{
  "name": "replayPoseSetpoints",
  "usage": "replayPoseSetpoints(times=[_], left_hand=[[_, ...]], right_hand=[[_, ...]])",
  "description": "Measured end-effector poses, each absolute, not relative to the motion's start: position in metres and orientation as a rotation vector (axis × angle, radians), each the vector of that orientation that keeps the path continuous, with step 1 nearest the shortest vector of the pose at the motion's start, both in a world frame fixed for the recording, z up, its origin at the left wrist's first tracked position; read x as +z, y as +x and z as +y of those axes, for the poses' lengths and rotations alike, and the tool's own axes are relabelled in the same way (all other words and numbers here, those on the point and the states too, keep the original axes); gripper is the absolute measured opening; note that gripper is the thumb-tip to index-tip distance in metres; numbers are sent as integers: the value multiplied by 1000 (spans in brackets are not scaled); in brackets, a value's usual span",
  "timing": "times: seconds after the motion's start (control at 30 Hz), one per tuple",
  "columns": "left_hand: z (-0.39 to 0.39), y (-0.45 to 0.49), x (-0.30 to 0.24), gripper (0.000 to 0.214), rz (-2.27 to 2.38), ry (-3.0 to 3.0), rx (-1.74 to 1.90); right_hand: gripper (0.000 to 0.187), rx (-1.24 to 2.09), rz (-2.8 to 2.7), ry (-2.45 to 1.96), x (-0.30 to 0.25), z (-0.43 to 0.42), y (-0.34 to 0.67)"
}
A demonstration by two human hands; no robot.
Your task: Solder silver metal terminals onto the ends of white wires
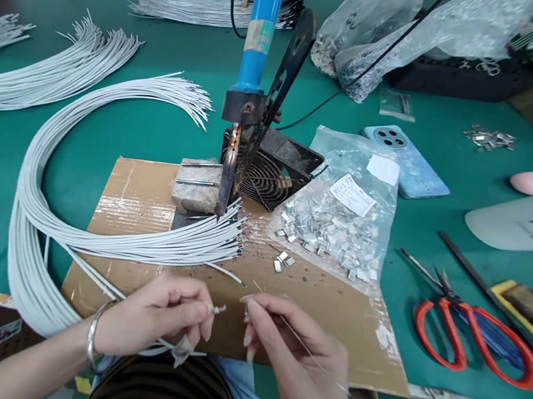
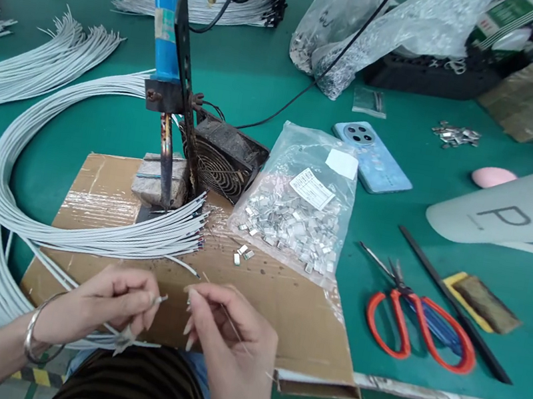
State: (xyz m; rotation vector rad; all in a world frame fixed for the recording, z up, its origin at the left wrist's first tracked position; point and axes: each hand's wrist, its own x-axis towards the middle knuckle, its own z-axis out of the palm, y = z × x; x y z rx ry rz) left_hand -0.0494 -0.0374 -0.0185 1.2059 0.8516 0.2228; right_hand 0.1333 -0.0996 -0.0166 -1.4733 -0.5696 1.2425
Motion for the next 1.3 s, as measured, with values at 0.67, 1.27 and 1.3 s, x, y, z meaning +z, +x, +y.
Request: replayPoseSetpoints(times=[0.67, 1.27, 1.3], left_hand=[[-52, -44, -12, 33, 1007, 978, 553], [-51, -48, 0, 28, 1039, 1274, 399], [-51, -49, 1, 27, 1010, 1338, 396]], right_hand=[[8, 1365, -750, -1346, -18, -92, 115], [15, 1195, -1535, -1308, -1, -87, 152], [16, 1205, -1597, -1284, 2, -85, 156]])
